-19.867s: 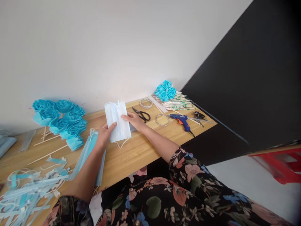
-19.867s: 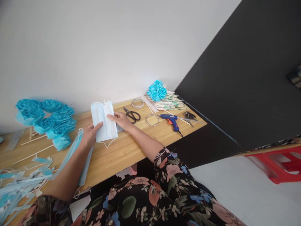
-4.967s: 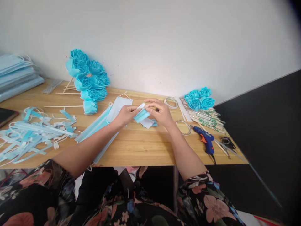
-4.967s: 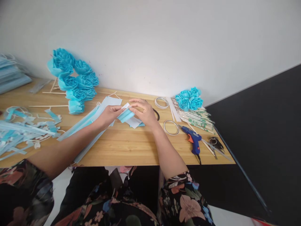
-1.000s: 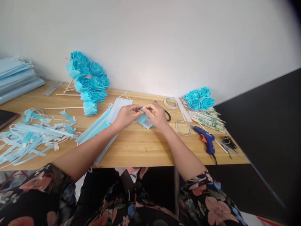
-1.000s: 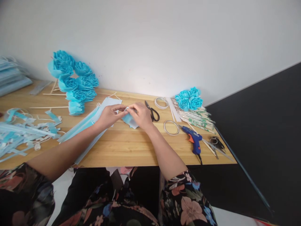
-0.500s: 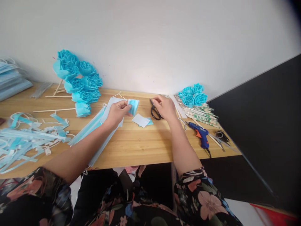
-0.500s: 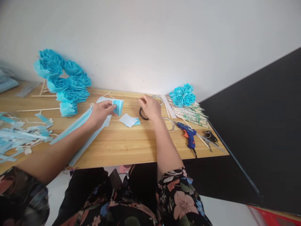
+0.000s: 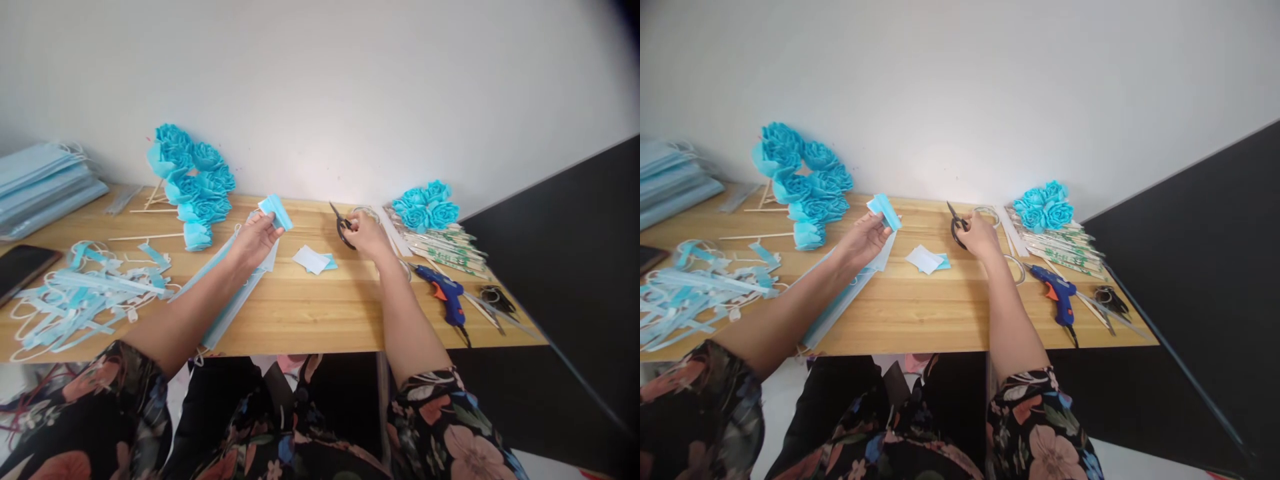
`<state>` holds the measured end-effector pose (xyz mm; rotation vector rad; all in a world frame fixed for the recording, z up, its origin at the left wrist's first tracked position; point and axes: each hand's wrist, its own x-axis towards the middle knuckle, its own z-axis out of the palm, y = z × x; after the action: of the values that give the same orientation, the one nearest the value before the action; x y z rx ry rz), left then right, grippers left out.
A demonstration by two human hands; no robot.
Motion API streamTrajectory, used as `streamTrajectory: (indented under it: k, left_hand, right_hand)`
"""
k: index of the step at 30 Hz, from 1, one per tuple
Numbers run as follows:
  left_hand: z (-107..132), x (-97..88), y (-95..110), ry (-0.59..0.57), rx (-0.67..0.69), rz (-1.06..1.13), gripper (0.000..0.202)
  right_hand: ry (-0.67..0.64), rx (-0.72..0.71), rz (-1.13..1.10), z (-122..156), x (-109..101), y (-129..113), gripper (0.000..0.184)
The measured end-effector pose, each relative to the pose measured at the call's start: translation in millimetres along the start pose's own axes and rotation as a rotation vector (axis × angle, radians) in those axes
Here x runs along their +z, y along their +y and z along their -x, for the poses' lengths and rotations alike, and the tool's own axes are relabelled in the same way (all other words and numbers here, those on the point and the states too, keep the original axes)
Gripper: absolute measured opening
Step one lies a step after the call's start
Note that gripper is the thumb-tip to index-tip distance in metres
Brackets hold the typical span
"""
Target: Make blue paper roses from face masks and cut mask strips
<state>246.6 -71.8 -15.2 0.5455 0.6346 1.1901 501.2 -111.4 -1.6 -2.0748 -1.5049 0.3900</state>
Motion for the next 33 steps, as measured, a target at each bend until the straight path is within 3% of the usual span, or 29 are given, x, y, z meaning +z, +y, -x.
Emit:
streamTrajectory:
  k: [2, 4, 8, 13, 16, 20, 25, 33]
  left_hand:
    - [0, 0.8, 4, 0.019, -0.021, 0.045, 0.018]
    - [-1, 0.2, 9, 0.032, -0.042, 0.087, 0.021]
    - [-4, -1.9, 15, 0.061, -0.089, 0.122, 0.019]
    - [-2, 2.1, 20, 0.123, -0.105, 0.161, 0.026]
    - [1, 6.1, 22, 0.114, -0.114, 0.165, 0.028]
    - [4, 8.4, 23, 0.076, -0.127, 0.135, 0.028]
    - [2, 5.8, 21, 0.079, -0.106, 0.108, 0.030]
    - [-3, -3.9, 16, -0.035, -0.071, 0.024, 0.020]
  right_hand:
    - [0.005, -0.030, -0.426, 0, -1, -5, 0.054]
    - [-0.072, -0.082, -0.809, 6, 1, -15, 0.062]
    - [-0.356, -0.198, -1.156, 28, 12, -39, 0.069]
    - [-0.687, -0.224, -1.243, 50, 24, -54, 0.081]
    - [-0.800, -0.199, -1.202, 54, 26, -56, 0.077]
    - [-0.826, -0.159, -1.073, 56, 24, -55, 0.065]
    - [-0.861, -0.156, -1.011, 56, 26, -54, 0.063]
    - [-0.867, -0.139, -1.013, 56, 31, -55, 0.063]
